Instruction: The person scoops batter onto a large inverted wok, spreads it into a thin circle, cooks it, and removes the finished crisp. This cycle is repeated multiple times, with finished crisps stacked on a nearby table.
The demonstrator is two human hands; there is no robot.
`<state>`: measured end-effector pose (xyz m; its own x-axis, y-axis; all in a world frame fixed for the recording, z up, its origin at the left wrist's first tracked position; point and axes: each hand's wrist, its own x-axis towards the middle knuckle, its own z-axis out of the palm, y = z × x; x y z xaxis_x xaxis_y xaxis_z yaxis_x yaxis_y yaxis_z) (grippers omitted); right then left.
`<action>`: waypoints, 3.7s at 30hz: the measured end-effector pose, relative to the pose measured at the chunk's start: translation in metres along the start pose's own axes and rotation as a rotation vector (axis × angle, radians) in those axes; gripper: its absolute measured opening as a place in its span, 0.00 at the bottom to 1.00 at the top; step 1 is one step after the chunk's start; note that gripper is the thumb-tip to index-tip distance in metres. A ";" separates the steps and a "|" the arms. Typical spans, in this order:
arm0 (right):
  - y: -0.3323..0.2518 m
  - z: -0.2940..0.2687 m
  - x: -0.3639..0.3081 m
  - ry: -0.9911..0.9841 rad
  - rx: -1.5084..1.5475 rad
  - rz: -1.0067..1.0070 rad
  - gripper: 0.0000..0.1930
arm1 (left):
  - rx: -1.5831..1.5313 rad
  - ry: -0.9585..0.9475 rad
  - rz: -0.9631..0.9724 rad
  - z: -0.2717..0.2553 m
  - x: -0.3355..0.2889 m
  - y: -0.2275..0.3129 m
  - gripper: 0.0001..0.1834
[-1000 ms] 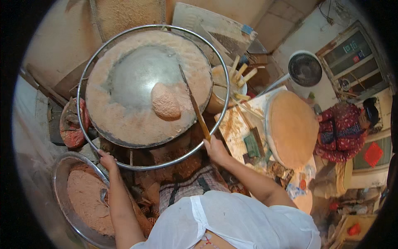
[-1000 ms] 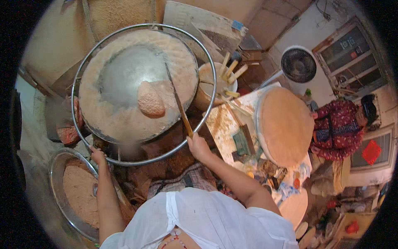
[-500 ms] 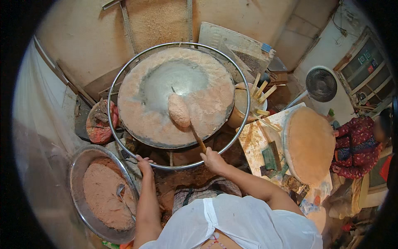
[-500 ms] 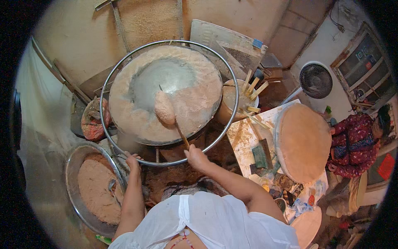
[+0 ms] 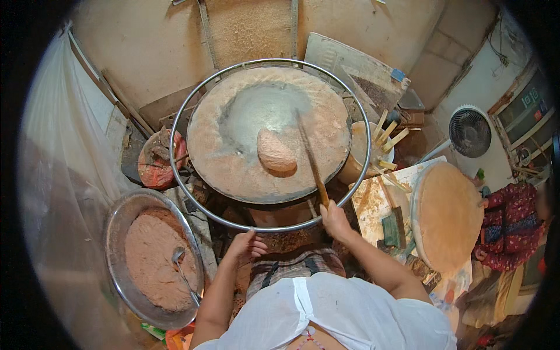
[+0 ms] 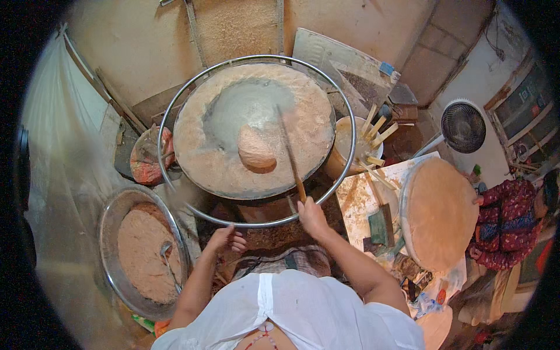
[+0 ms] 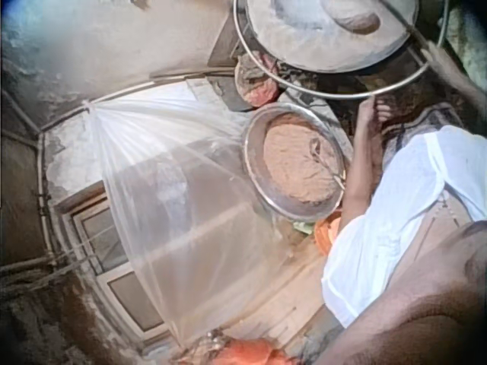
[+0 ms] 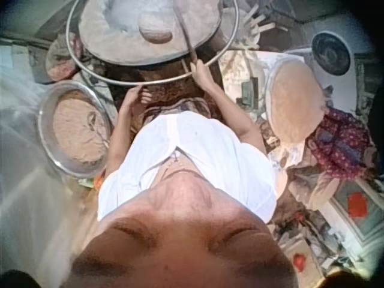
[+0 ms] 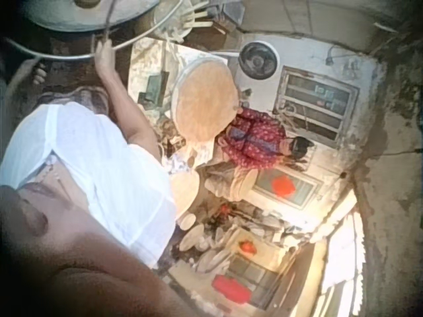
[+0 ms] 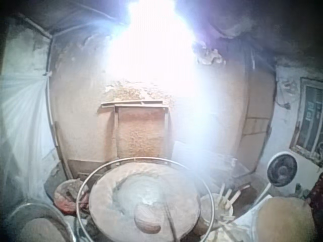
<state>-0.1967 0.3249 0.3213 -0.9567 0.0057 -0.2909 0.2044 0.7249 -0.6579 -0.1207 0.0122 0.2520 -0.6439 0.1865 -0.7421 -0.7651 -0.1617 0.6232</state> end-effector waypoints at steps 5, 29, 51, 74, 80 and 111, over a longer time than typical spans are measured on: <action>-0.015 0.045 -0.006 -0.108 -0.039 -0.177 0.18 | -0.626 0.666 0.243 0.002 0.033 0.017 0.33; -0.014 -0.013 0.024 -0.106 -0.110 -0.163 0.20 | -0.185 0.580 0.253 0.004 0.004 0.018 0.36; -0.004 -0.014 0.015 -0.100 -0.090 -0.183 0.18 | -0.244 0.451 0.251 0.026 -0.001 0.021 0.40; 0.015 -0.006 -0.021 -0.041 0.119 -0.028 0.20 | -0.151 0.194 0.094 0.050 -0.006 0.008 0.45; -0.005 0.019 -0.016 -0.103 0.076 -0.171 0.22 | 0.054 -0.211 -0.128 0.105 0.001 0.023 0.34; 0.006 -0.008 -0.009 -0.120 0.122 -0.110 0.19 | -0.565 0.563 0.183 0.028 0.036 0.003 0.40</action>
<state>-0.1885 0.3347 0.3249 -0.9445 -0.1565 -0.2887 0.1307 0.6274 -0.7676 -0.1469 0.0456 0.2340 -0.5451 -0.3802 -0.7472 -0.4338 -0.6347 0.6395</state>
